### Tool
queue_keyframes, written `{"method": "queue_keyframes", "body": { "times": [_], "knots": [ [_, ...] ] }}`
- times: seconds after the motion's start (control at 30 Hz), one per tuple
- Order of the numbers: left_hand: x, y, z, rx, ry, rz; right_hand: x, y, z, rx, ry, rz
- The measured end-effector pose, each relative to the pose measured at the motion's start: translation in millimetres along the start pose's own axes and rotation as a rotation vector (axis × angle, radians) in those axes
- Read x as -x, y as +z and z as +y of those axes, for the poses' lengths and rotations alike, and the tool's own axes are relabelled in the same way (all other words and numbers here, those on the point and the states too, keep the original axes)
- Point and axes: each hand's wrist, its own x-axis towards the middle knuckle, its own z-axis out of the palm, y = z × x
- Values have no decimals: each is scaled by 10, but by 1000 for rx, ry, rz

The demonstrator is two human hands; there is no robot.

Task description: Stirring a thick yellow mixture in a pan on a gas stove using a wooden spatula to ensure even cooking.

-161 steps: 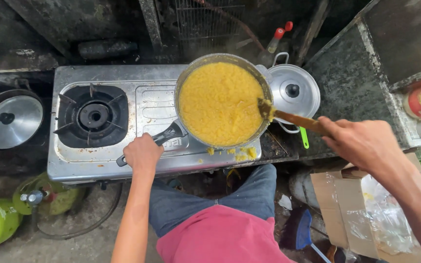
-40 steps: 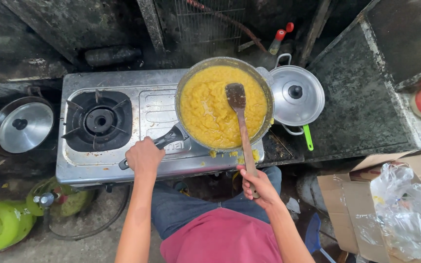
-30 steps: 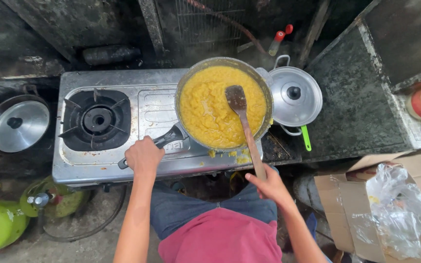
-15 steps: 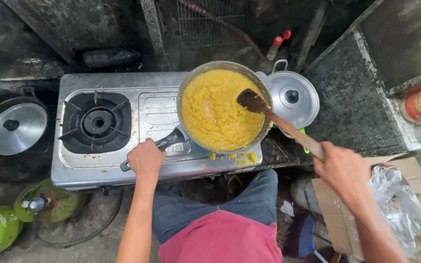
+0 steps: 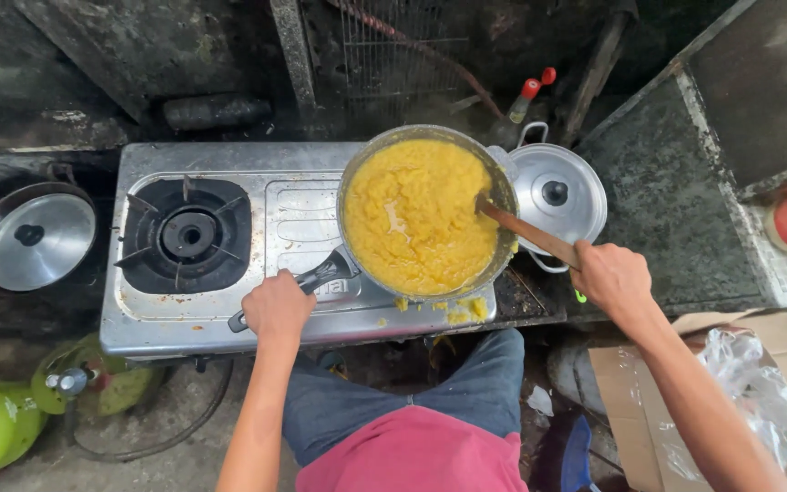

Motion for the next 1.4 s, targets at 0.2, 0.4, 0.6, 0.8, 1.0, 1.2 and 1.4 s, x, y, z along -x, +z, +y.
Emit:
{"method": "queue_keyframes", "body": {
  "times": [0.2, 0.4, 0.6, 0.8, 1.0, 1.2, 1.4],
  "knots": [
    [5, 34, 18, 11, -15, 19, -365, 468, -72, -184, -23, -6],
    [17, -54, 67, -7, -29, 6, -520, 736, -52, -278, -52, 104],
    [20, -49, 68, -18, -38, 20, -460, 1045, 60, -322, -75, 275],
    [41, -110, 81, 4, -27, 8, -296, 1230, 301, -36, -243, 721],
    [24, -77, 47, 17, -28, -20, 104, 451, 474, 179, -393, 952],
    [53, -308, 183, -104, -117, -235, 387, -404, 609, 525, -203, 653],
    [40, -272, 160, -103, -111, -228, 178, -571, 809, 632, -128, 566]
  ]
}}
